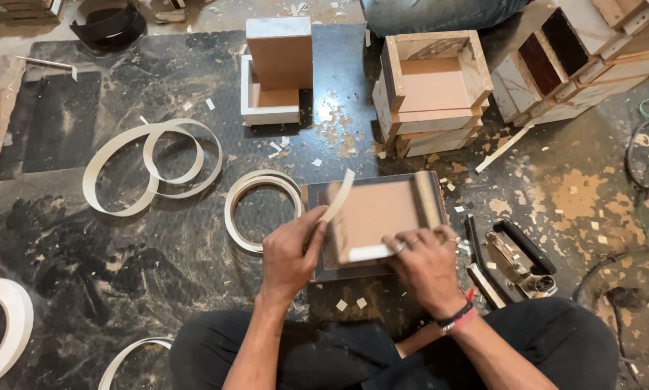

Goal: The person sits on the workshop floor and applies white edge banding tape to the front edges of small wooden drawer boxes. They feed the tape from a coil, press it onto the box edge with a hand-held edge banding tool, trim the strip, and set finished boxes aside while picking up the next one.

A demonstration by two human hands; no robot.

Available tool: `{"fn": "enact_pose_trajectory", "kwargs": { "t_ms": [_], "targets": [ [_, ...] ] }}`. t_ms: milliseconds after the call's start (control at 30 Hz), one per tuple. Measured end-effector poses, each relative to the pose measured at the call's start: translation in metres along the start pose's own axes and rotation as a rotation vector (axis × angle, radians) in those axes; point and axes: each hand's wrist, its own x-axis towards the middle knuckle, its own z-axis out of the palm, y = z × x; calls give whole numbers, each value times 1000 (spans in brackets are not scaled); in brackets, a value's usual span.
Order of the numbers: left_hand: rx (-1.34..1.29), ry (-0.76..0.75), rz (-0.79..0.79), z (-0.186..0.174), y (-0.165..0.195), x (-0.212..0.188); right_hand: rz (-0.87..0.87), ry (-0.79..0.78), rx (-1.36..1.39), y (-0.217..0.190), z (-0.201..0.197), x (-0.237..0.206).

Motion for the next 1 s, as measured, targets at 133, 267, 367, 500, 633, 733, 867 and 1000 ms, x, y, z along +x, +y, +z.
{"fn": "enact_pose_trajectory", "kwargs": {
  "t_ms": [133,267,367,500,633,733,867,1000],
  "targets": [
    [2,-121,-23,0,5,4,30,68,41,16,4,14],
    [21,-186,6,2,7,6,20,19,107,24,6,14],
    [41,-137,20,3,6,7,-50,79,72,29,5,9],
    [72,-116,-1,5,4,6,98,239,-8,33,-3,7],
    [88,-92,5,7,2,6,154,236,324,21,-7,10],
    [44,-53,46,11,3,6,-36,119,245,-5,3,13],
    [-15,-66,112,12,4,3,6,28,220,-13,14,16],
    [5,-174,86,14,1,1,-19,59,143,15,5,10]
  ]
}}
